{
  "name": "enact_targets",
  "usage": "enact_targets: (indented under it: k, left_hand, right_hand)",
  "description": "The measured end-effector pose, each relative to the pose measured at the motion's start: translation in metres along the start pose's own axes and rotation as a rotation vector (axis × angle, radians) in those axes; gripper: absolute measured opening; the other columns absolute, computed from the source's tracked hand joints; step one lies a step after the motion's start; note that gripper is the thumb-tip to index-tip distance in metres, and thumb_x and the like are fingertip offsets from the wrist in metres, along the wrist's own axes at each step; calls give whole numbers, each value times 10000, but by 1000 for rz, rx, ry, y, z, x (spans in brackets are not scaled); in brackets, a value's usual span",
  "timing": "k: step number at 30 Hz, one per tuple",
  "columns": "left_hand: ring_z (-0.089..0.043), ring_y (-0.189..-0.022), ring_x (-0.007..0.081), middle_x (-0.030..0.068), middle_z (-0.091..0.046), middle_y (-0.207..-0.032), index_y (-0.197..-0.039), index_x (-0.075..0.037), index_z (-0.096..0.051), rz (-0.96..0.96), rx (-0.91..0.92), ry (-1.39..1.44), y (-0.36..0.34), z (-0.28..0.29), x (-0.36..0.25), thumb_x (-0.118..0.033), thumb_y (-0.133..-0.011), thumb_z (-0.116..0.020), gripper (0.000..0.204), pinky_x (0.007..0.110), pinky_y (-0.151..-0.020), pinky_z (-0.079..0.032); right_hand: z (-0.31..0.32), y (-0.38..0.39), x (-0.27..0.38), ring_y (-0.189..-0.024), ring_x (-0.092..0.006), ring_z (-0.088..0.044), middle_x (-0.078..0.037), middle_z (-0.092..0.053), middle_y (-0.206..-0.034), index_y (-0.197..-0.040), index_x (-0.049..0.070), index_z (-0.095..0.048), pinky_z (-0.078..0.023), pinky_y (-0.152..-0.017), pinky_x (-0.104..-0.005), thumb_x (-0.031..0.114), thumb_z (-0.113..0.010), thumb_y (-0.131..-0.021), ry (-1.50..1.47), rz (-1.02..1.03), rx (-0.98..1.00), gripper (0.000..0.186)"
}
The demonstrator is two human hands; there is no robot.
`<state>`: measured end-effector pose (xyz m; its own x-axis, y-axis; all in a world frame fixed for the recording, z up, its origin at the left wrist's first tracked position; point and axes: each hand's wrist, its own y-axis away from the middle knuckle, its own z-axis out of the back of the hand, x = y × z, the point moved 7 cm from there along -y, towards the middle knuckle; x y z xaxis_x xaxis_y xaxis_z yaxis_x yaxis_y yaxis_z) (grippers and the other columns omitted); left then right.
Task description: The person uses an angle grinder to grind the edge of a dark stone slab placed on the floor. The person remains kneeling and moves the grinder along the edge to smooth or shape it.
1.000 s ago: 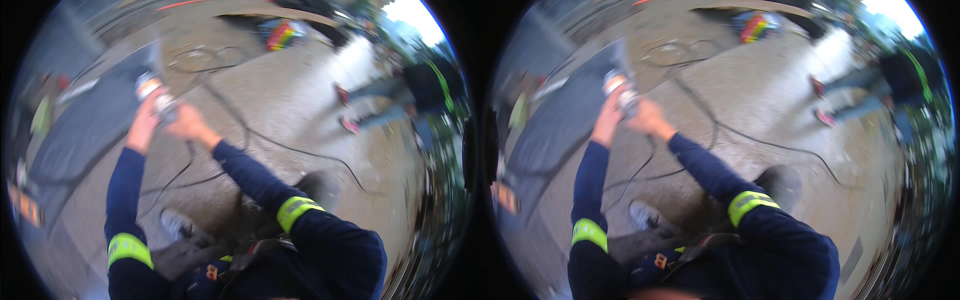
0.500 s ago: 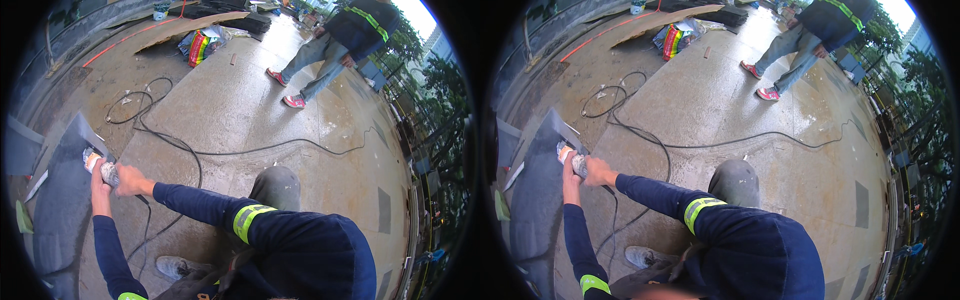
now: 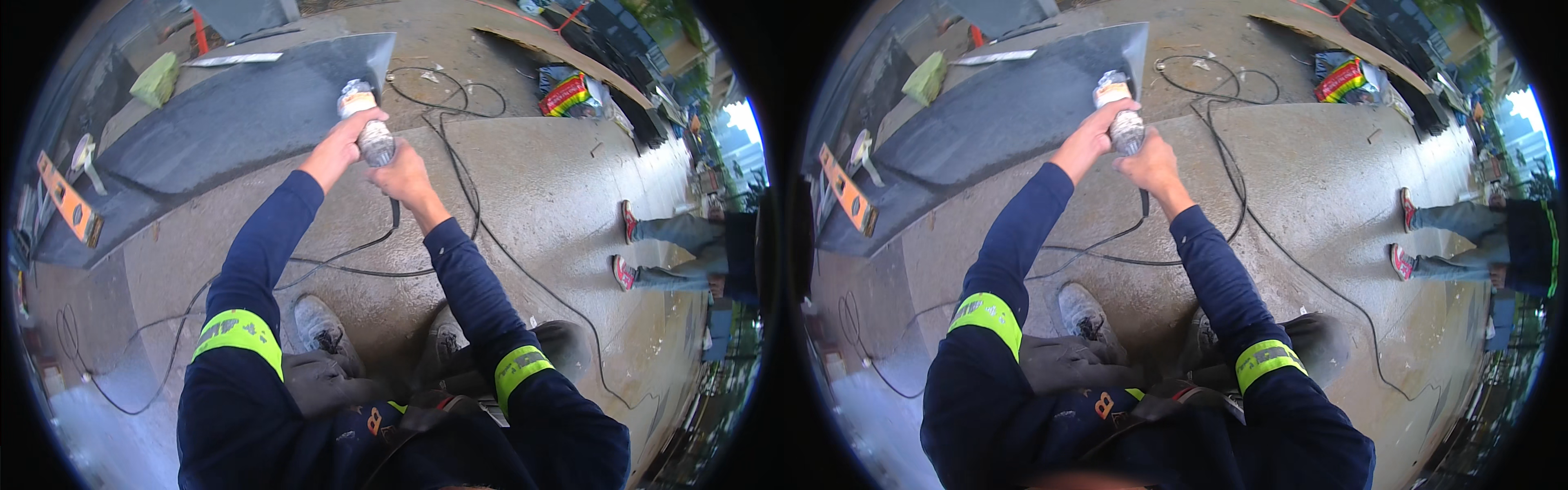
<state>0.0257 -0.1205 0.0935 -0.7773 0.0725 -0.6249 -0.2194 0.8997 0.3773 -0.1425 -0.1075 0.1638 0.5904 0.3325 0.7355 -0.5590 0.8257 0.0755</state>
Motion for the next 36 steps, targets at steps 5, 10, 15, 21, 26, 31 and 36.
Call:
enact_targets:
  k: [5,10,15,21,26,31,36]
  left_hand:
    - [-783,-776,222,40,-738,-923,-1155,-111,-693,-30,-34,8,21,-20,-8,-19,-909,-907,339,460,-686,-695]
    - [-764,-777,205,28,-729,-935,-1161,-111,-689,-35,-59,4,23,-23,-7,-12,-911,-900,342,442,-689,-683]
    - [-759,-776,201,27,-726,-922,-1155,-112,-692,-44,-66,-16,22,-24,-8,-16,-908,-901,337,432,-689,-676]
    - [-761,-768,199,29,-727,-917,-1154,-108,-693,-35,-96,-60,23,-22,-9,-27,-907,-900,333,423,-678,-674]
    - [-763,-753,205,34,-734,-911,-1153,-104,-691,-45,-93,-64,17,-13,-6,-47,-908,-904,330,427,-667,-676]
    - [-769,-751,214,32,-743,-918,-1167,-107,-696,17,-141,-72,6,2,-2,-71,-906,-917,343,445,-678,-685]
    - [-782,-789,222,36,-753,-945,-1181,-119,-701,2,-89,-30,3,5,-3,-90,-923,-928,345,467,-717,-691]
  right_hand:
    - [10,7,8,-930,-287,-841,-207,-833,-1074,-1330,-66,-701,-660,-846,-415,183,-902,-767,-22,27,-14,647]
    - [12,7,6,-891,-256,-825,-183,-817,-1027,-1295,-71,-691,-655,-802,-410,169,-892,-771,-51,52,-23,610]
    - [15,12,9,-830,-254,-819,-191,-811,-1010,-1288,-75,-679,-649,-743,-402,169,-887,-776,-60,56,-26,604]
    - [13,13,7,-815,-256,-818,-196,-813,-1017,-1284,-72,-675,-649,-732,-403,184,-888,-780,-66,64,-43,604]
    - [2,4,3,-950,-325,-810,-229,-815,-1101,-1315,-56,-671,-640,-842,-441,220,-905,-772,-62,25,-1,653]
    - [-10,-7,-6,-1225,-466,-793,-297,-814,-1267,-1386,-36,-659,-619,-1058,-505,299,-940,-762,-47,-72,69,762]
    - [-14,-13,-6,-1223,-459,-795,-293,-816,-1265,-1381,-37,-666,-620,-1058,-506,306,-946,-756,-52,-36,66,766]
